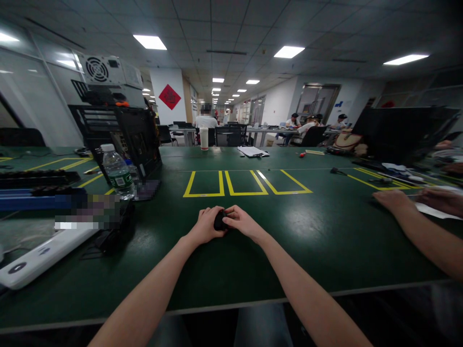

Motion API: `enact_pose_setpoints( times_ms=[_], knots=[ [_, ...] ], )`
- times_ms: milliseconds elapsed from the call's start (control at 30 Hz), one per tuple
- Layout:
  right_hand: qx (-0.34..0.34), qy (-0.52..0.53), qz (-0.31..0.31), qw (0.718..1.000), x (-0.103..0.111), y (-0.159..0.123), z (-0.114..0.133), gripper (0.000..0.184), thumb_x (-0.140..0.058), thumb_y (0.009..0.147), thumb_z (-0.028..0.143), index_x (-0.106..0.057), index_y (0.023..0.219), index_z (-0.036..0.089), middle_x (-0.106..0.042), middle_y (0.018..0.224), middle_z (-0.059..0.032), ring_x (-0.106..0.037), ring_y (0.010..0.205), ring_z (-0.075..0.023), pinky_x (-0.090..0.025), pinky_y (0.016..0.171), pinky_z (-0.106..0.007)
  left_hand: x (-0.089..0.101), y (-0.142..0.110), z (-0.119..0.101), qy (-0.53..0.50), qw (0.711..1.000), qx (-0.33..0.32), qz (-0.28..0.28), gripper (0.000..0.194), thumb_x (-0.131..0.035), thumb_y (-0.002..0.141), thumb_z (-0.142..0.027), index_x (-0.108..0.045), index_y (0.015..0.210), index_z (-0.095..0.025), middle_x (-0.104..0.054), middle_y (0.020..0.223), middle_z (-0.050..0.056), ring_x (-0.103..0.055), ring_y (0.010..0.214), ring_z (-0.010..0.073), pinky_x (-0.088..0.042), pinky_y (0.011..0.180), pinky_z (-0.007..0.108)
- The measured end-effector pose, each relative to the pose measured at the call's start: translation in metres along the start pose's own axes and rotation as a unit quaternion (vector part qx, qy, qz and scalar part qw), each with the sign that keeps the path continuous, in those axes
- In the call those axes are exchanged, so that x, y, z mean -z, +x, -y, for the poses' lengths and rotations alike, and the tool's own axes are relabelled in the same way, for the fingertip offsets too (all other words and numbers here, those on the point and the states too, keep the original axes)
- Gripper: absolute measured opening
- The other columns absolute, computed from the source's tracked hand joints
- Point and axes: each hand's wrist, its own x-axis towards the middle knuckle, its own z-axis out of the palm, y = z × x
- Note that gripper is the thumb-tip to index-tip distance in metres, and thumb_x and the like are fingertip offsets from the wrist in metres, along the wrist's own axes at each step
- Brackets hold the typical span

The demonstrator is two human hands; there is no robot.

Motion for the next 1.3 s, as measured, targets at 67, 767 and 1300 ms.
enact_pose_setpoints(
  times_ms=[67, 767, 1300],
  knots=[
    [-0.012, -0.003, -0.003, 1.000, 0.000, 0.000, 0.000, 0.033, -0.059, 0.068, 0.033, -0.050, 0.096, 0.017, -0.055, 0.096, -0.0060, -0.053, 0.090, -0.0183, -0.044, 0.079, -0.037, 0.001, 0.000, -0.001, 0.000, 1.000, 0.005, 0.002, 0.058, -0.065, 0.058, -0.030, -0.039, 0.111, -0.024, -0.052, 0.102, 0.003, -0.047, 0.092, 0.0236, -0.030, 0.083, 0.038],
    [-0.004, 0.001, 0.004, 1.000, -0.001, -0.001, 0.001, 0.030, -0.058, 0.070, 0.035, -0.051, 0.093, 0.017, -0.055, 0.097, -0.0055, -0.052, 0.092, -0.0182, -0.044, 0.080, -0.036, 0.002, 0.000, -0.001, -0.003, 1.000, -0.004, 0.002, 0.058, -0.065, 0.058, -0.028, -0.039, 0.110, -0.023, -0.052, 0.102, 0.003, -0.047, 0.092, 0.0229, -0.030, 0.083, 0.037],
    [0.015, 0.023, -0.004, 1.000, -0.009, 0.003, -0.005, 0.029, -0.056, 0.071, 0.036, -0.050, 0.093, 0.018, -0.055, 0.096, -0.0052, -0.052, 0.092, -0.0181, -0.046, 0.077, -0.034, 0.005, -0.002, 0.003, 0.013, 1.000, 0.006, -0.002, 0.059, -0.065, 0.058, -0.027, -0.038, 0.111, -0.023, -0.052, 0.102, 0.003, -0.047, 0.093, 0.0237, -0.030, 0.083, 0.037]
  ],
)
